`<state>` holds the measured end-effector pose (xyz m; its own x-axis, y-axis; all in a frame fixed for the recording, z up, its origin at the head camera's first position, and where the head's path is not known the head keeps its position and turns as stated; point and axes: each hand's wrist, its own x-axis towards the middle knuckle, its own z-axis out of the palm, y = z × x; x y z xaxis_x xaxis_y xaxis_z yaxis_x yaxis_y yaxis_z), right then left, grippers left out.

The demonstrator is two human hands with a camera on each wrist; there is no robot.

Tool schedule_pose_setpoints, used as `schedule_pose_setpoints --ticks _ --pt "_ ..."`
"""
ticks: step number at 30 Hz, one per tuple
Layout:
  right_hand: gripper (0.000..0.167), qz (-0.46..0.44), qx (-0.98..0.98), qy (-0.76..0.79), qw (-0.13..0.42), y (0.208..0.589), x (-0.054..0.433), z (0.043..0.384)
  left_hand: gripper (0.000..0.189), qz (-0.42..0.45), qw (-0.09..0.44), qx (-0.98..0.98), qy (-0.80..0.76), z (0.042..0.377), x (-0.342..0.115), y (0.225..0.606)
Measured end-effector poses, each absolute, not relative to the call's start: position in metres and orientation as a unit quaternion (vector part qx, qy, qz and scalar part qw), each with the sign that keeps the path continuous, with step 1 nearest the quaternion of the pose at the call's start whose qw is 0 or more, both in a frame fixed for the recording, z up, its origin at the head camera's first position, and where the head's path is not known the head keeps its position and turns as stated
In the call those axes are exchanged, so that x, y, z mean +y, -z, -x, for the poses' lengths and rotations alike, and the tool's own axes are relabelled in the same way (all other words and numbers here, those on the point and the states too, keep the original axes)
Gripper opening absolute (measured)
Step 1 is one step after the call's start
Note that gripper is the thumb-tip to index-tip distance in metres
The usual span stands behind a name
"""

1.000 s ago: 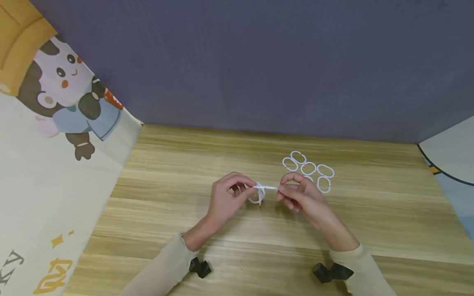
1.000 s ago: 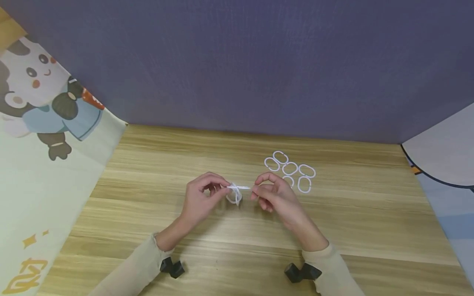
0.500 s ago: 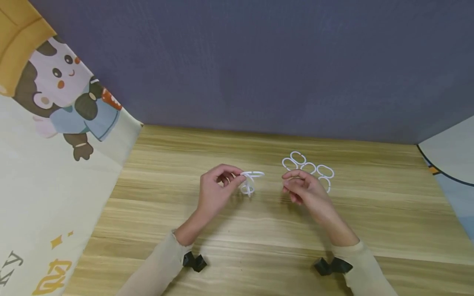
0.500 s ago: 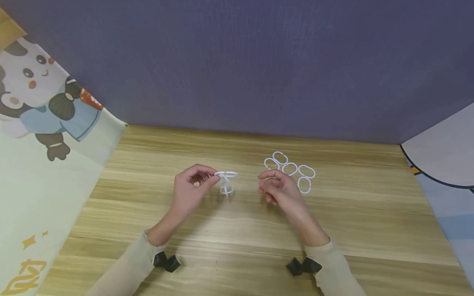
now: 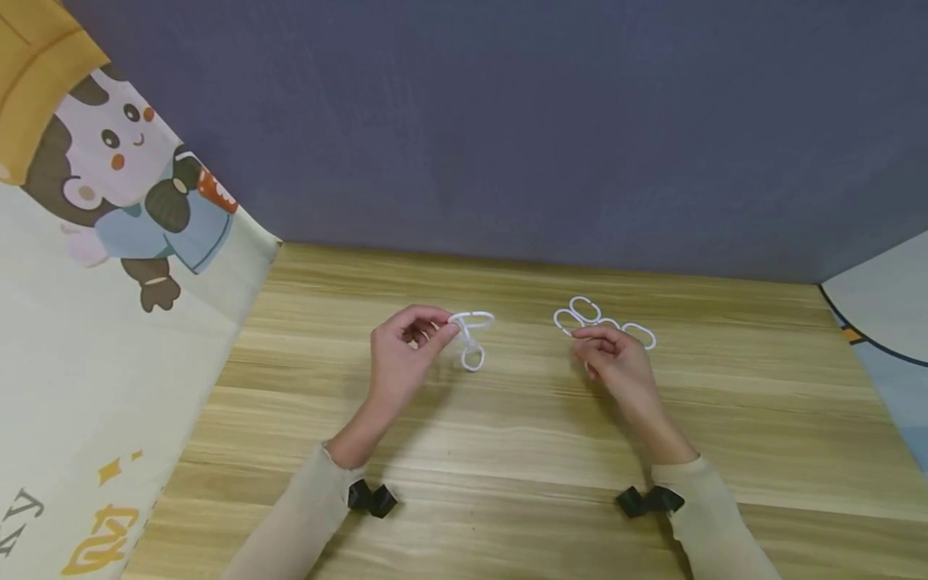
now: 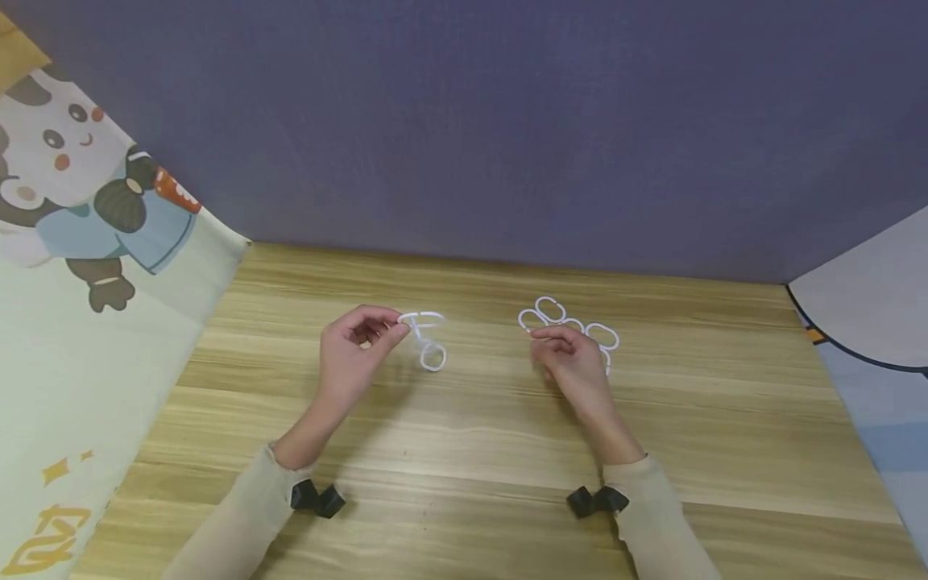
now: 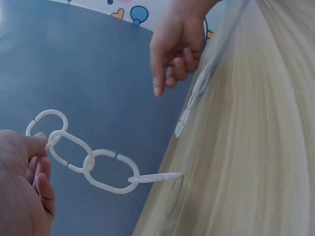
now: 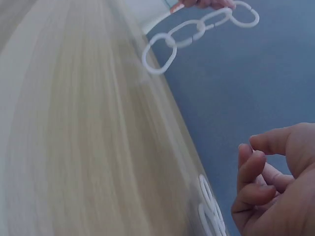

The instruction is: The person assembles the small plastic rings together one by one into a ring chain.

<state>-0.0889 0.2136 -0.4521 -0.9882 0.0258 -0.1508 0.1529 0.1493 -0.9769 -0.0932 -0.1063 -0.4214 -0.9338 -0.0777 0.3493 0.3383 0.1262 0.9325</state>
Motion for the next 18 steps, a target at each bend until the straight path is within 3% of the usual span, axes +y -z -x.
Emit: schedule_pose_setpoints --ticks 18 --pt "0.019 -0.036 0.833 0.55 -0.051 0.475 0.237 0.114 0.014 0.076 0.123 -0.737 0.66 0.103 -0.097 0.437"
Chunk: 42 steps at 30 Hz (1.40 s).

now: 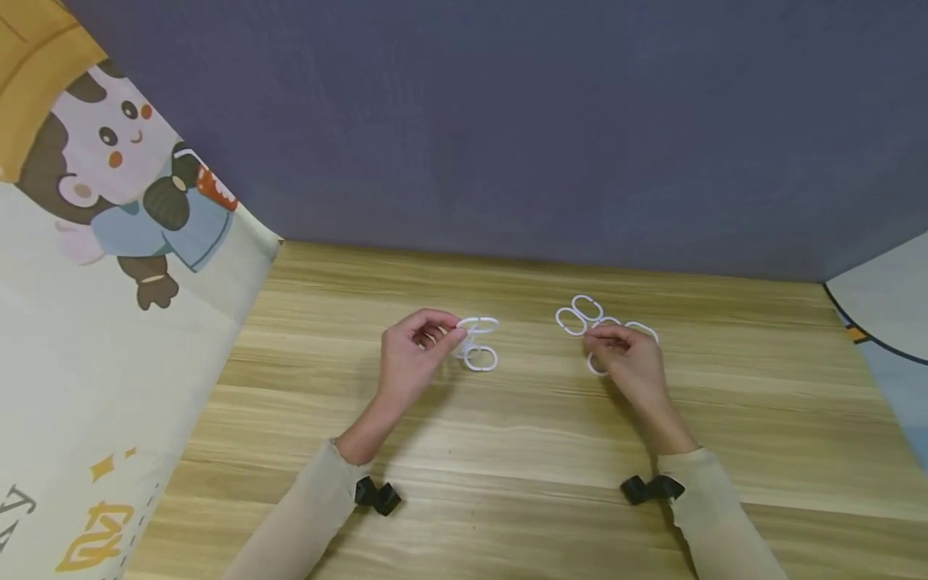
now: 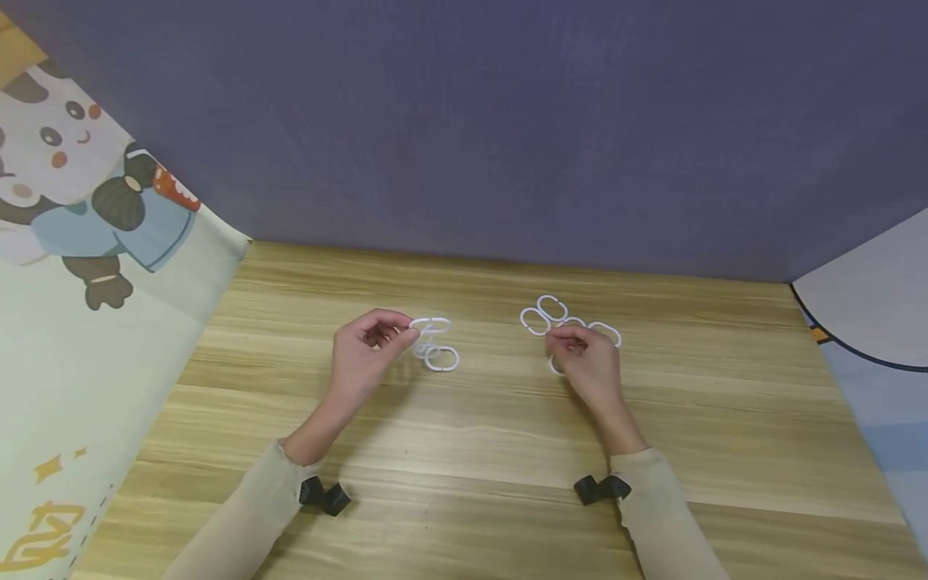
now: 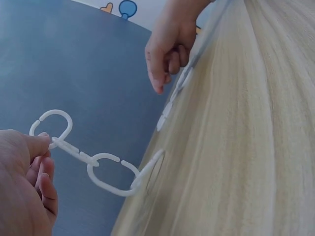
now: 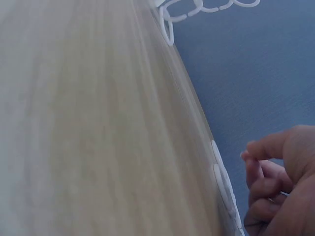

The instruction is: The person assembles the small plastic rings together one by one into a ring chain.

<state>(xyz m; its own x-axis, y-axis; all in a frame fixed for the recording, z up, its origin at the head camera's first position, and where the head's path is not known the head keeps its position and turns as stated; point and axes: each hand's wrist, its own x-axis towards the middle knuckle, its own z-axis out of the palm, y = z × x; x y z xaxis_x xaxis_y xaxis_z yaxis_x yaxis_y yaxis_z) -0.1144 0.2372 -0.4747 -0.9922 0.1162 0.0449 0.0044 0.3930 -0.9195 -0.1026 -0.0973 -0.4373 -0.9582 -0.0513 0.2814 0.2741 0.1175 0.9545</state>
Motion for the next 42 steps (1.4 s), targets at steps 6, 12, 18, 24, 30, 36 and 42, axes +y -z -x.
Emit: schedule_pose_setpoints --ticks 6,12,18,24,30,36,42 --pt "0.013 0.036 -0.875 -0.473 0.096 0.473 0.237 0.12 0.014 0.08 0.129 -0.735 0.661 0.103 -0.098 0.439" --pt "0.014 0.037 -0.905 -0.415 0.09 0.473 0.237 0.13 0.014 0.083 0.131 -0.736 0.659 0.102 -0.1 0.438" --pt "0.017 0.068 -0.917 -0.384 0.079 0.47 0.235 0.138 0.015 0.086 0.129 -0.738 0.657 0.102 -0.1 0.438" --pt "0.024 0.095 -0.933 -0.344 0.043 0.465 0.231 0.142 0.015 0.088 0.124 -0.741 0.654 0.101 -0.1 0.438" --pt "0.027 0.105 -0.94 -0.325 0.023 0.465 0.228 0.147 0.015 0.085 0.124 -0.743 0.652 0.101 -0.101 0.438" --pt "0.024 0.109 -0.942 -0.317 0.016 0.464 0.226 0.149 0.014 0.082 0.123 -0.739 0.657 0.101 -0.104 0.437" --pt "0.018 0.096 -0.943 -0.319 0.02 0.468 0.225 0.152 0.013 0.079 0.113 -0.741 0.657 0.1 -0.106 0.436"
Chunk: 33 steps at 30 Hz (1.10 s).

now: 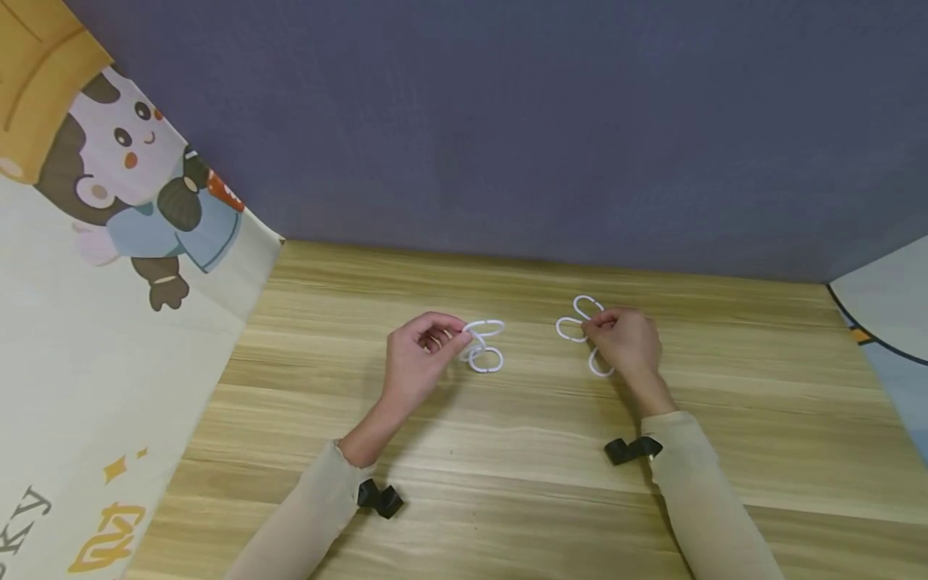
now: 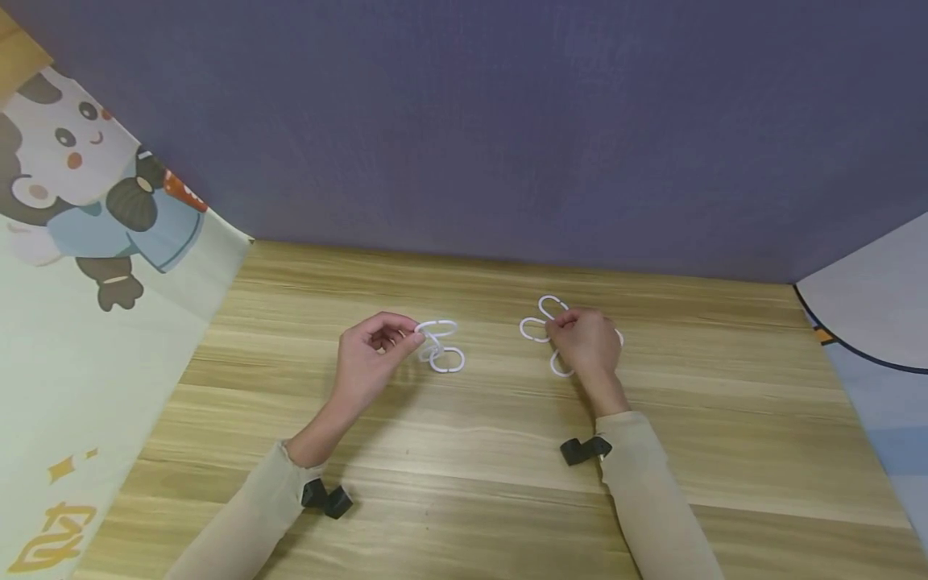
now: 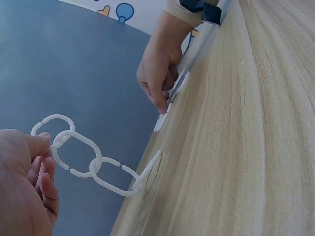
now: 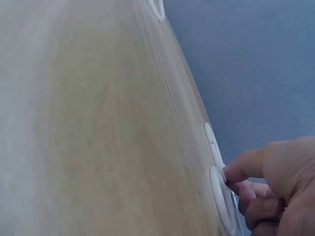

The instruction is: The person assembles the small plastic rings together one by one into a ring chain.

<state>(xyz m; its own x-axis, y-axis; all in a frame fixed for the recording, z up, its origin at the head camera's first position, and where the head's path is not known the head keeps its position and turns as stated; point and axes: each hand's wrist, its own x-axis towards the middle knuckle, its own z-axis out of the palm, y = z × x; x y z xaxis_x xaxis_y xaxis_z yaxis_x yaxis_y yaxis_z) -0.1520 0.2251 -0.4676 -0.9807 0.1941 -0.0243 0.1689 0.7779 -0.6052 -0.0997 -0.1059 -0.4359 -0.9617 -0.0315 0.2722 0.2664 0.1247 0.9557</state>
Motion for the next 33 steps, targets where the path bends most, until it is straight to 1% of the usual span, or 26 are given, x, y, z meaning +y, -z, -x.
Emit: schedule_pose_setpoints --ticks 5,11,14,20,22,27,28,33 --pt "0.014 0.064 -0.945 -0.32 0.034 0.476 0.229 0.154 0.014 0.082 0.11 -0.742 0.656 0.098 -0.105 0.435" --pt "0.019 0.061 -0.935 -0.346 0.044 0.477 0.229 0.144 0.014 0.086 0.105 -0.741 0.658 0.095 -0.105 0.437" --pt "0.023 0.069 -0.917 -0.392 0.031 0.468 0.225 0.134 0.014 0.085 0.101 -0.743 0.656 0.093 -0.104 0.437" --pt "0.033 0.107 -0.855 -0.507 -0.031 0.451 0.22 0.127 0.014 0.083 0.1 -0.75 0.648 0.091 -0.104 0.437" --pt "0.03 0.111 -0.823 -0.556 -0.044 0.443 0.217 0.126 0.014 0.085 0.104 -0.749 0.649 0.092 -0.105 0.437" --pt "0.011 0.091 -0.76 -0.64 -0.064 0.421 0.21 0.122 0.014 0.091 0.113 -0.741 0.656 0.094 -0.105 0.436" --pt "0.011 0.086 -0.751 -0.651 -0.066 0.417 0.209 0.121 0.014 0.091 0.113 -0.74 0.657 0.094 -0.105 0.436" --pt "0.022 0.066 -0.689 -0.716 -0.089 0.406 0.202 0.113 0.013 0.088 0.114 -0.739 0.658 0.096 -0.104 0.435"
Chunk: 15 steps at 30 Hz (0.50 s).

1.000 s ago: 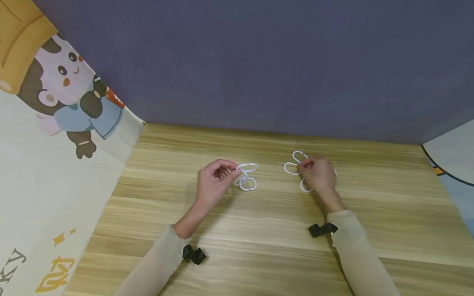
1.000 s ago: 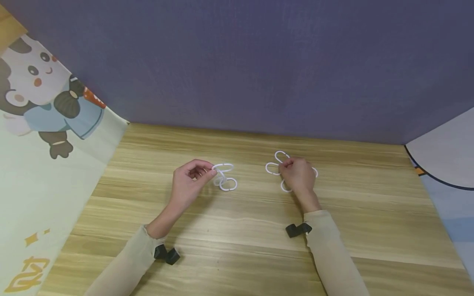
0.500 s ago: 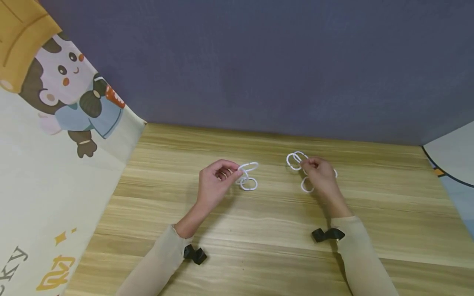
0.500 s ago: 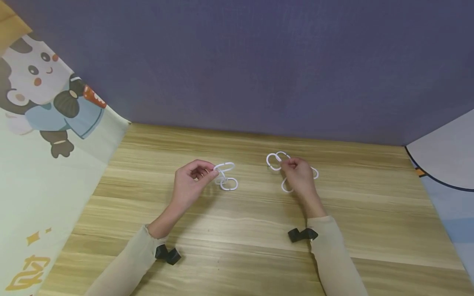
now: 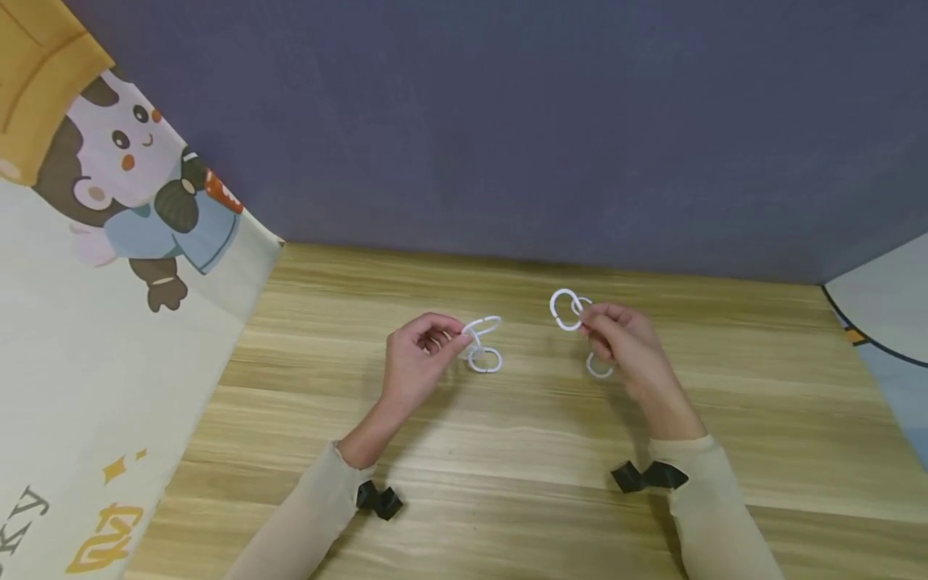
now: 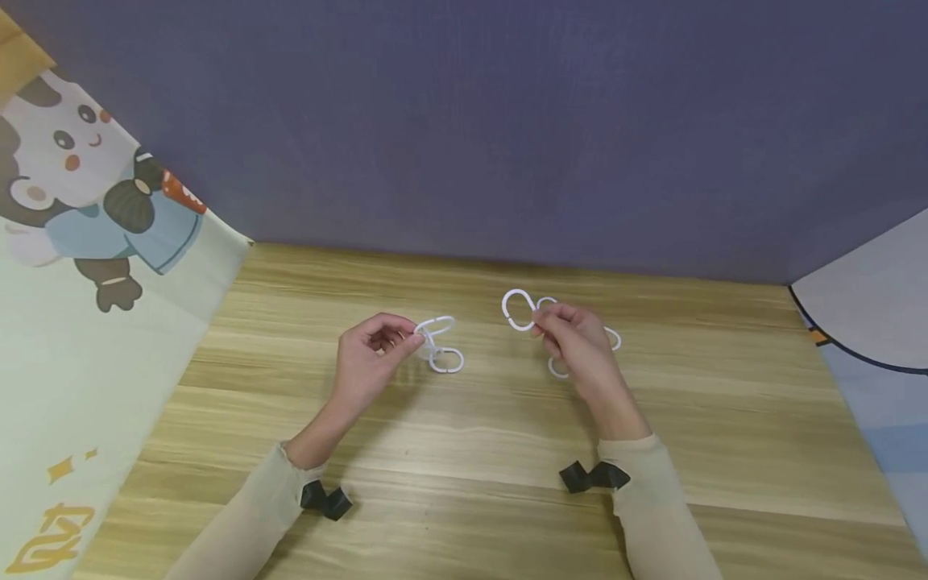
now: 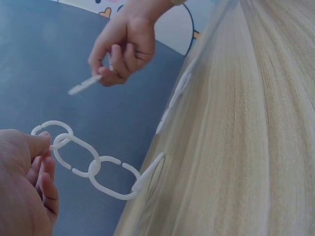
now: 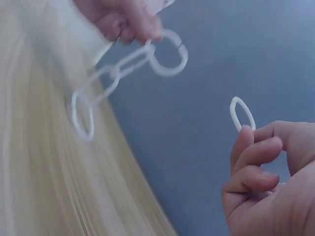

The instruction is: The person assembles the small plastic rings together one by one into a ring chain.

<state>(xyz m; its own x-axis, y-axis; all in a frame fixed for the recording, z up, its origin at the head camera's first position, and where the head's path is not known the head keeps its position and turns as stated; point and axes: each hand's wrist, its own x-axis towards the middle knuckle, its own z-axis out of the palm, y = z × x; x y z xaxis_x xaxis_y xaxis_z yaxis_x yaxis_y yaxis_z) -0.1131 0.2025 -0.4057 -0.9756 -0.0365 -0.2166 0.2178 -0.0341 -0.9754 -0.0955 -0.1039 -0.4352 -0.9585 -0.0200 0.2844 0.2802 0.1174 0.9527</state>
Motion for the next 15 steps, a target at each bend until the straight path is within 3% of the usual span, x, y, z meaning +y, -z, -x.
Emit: schedule_pose_setpoints --ticks 9,15 --pt "0.028 -0.034 0.623 0.777 0.089 0.401 0.18 0.08 0.014 0.104 0.103 -0.739 0.658 0.085 -0.109 0.437" --pt "0.028 -0.036 0.623 0.776 0.093 0.397 0.171 0.08 0.014 0.107 0.109 -0.744 0.651 0.086 -0.106 0.434"
